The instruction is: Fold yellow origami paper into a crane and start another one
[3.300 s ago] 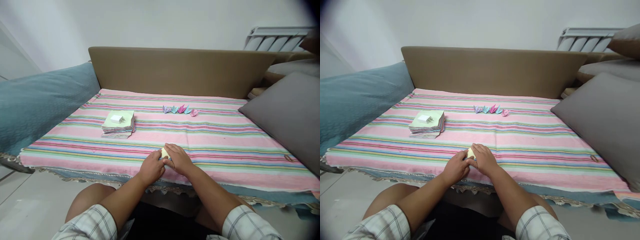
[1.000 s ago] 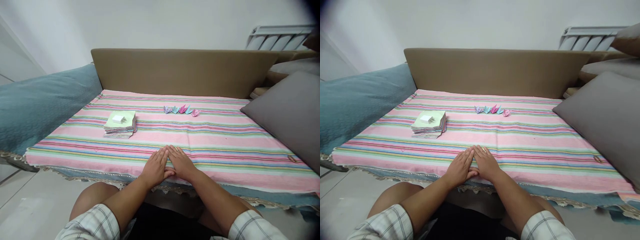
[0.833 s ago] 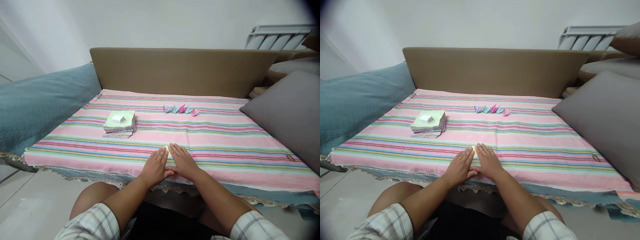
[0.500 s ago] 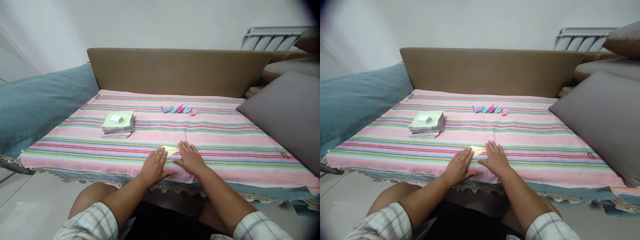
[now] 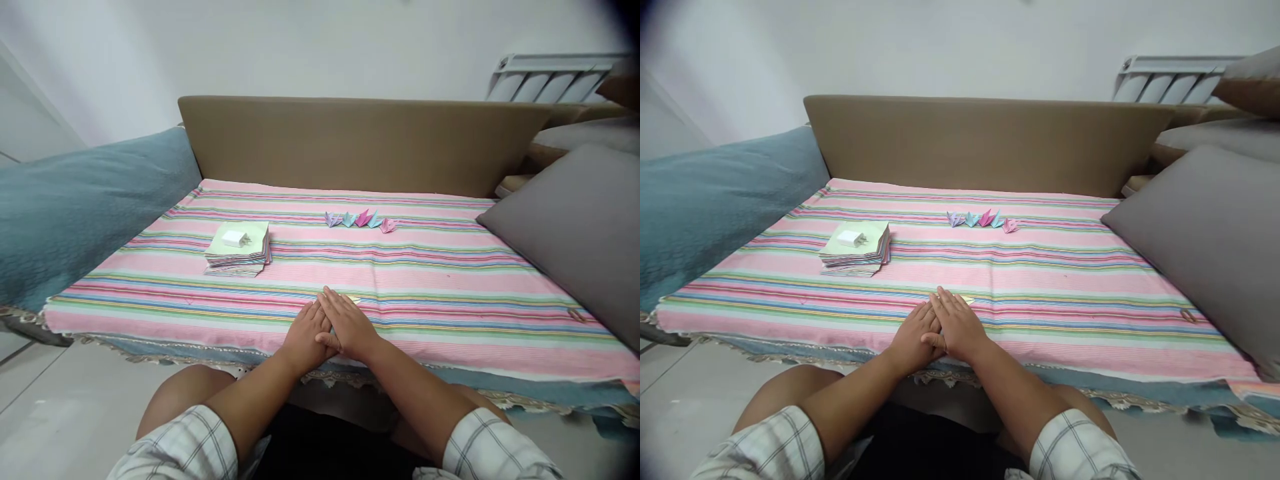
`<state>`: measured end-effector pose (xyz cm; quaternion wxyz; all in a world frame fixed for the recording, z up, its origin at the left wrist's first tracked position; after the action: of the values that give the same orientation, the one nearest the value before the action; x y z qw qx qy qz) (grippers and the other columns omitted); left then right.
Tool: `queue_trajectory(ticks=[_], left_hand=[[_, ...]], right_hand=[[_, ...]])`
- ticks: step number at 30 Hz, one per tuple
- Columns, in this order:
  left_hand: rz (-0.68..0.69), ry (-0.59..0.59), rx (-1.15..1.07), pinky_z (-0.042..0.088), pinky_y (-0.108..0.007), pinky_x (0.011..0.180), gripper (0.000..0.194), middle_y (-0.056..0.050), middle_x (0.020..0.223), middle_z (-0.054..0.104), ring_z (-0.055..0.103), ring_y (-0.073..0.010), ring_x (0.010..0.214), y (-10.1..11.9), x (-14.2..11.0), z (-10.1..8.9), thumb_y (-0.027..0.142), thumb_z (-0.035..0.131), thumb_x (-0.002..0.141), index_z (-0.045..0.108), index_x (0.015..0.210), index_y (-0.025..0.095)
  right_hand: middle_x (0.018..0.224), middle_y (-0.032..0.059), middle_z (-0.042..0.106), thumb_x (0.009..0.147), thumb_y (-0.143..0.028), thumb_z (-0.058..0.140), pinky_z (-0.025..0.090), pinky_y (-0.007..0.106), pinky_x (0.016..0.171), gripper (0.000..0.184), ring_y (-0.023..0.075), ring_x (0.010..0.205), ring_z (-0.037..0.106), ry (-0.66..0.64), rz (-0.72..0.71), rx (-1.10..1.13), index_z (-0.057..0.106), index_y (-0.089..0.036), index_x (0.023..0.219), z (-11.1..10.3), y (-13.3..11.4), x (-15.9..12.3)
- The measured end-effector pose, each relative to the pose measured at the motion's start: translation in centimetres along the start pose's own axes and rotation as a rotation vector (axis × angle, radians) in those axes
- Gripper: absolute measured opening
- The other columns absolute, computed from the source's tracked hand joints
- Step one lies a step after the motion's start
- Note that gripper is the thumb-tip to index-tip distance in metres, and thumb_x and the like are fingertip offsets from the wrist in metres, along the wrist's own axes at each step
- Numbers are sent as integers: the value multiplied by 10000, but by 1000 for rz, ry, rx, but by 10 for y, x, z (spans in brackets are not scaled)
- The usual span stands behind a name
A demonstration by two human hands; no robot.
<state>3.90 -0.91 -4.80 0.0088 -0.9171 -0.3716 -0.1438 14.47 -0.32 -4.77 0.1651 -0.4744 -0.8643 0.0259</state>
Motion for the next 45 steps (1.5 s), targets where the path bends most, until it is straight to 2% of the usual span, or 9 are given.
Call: queue_trajectory(ticks=[5, 14, 18, 20, 22, 24, 28, 35, 45], left_hand=[[-14, 3, 21, 246, -424, 1082, 706, -162, 1404, 382, 312, -287, 1318, -1, 0, 0, 513, 489, 795, 389, 1337, 72], [6, -15, 118, 220, -418, 1092, 816, -173, 1433, 327, 270, -281, 1339, 0, 0, 3, 645, 459, 774, 351, 1353, 80], [8, -12, 120, 219, -420, 1091, 819, -173, 1436, 319, 265, -284, 1341, 1, 0, 2, 644, 457, 777, 335, 1362, 85], [10, -8, 111, 222, -424, 1089, 799, -174, 1432, 328, 275, -290, 1336, 1, 0, 2, 632, 454, 785, 350, 1355, 83], [7, -1, 97, 222, -424, 1089, 759, -174, 1416, 357, 292, -292, 1328, 1, 0, 2, 593, 463, 798, 368, 1345, 75], [5, 6, 83, 223, -422, 1090, 714, -173, 1399, 386, 305, -289, 1322, 0, 0, 1, 540, 475, 810, 376, 1341, 72], [33, -12, 61, 244, -429, 1081, 755, -175, 1424, 343, 290, -291, 1329, -3, -1, -1, 542, 517, 786, 344, 1357, 79], [102, -99, 41, 245, -466, 1077, 696, -200, 1449, 274, 236, -309, 1349, -7, -4, -7, 470, 613, 743, 400, 1305, 118], [66, -118, 35, 252, -463, 1074, 643, -179, 1453, 279, 243, -298, 1348, -5, -1, -8, 447, 630, 730, 425, 1268, 162]], right_hand=[[1463, 160, 254, 831, -687, 244, 181, 434, 1110, 867, 269, 1364, 197, -46, 101, -34, 251, -42, 1411, -1, 12, -7], [1486, 119, 208, 839, -675, 244, 155, 504, 1088, 804, 264, 1368, 184, -145, 276, -111, 237, -127, 1426, -9, 42, -24], [1465, 181, 238, 827, -688, 264, 114, 533, 1084, 848, 304, 1365, 176, -12, 427, -176, 267, -72, 1410, -20, 50, -29], [1474, 175, 217, 824, -689, 273, 106, 525, 1091, 854, 301, 1373, 145, 60, 308, -171, 246, -74, 1416, -22, 40, -26], [1478, 149, 221, 830, -686, 261, 133, 484, 1104, 838, 271, 1377, 144, 39, 69, -110, 234, -94, 1423, -16, 23, -22], [1458, 146, 281, 843, -672, 243, 161, 461, 1108, 813, 258, 1365, 197, 4, -30, -45, 254, -95, 1417, -11, 14, -19], [1418, 148, 364, 880, -608, 262, 248, 452, 1082, 735, 254, 1317, 319, -2, 22, 70, 283, -92, 1403, -9, 16, -15], [1271, 56, 555, 907, -243, 303, 391, 372, 983, 421, 175, 1165, 502, 91, 186, 193, 467, -189, 1291, -21, 25, -5], [1225, 47, 585, 852, -185, 372, 392, 356, 958, 389, 188, 1124, 516, 95, 220, 62, 572, -205, 1184, -17, 22, 4]])
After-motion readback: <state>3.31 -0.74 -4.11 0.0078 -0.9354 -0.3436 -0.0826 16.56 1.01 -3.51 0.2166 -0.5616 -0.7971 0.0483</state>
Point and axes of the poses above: each hand's wrist, its own x-axis towards the middle knuckle, its own z-axis out of the palm, y = z × x, the point moved 4 cm from there along x, towards the middle knuckle
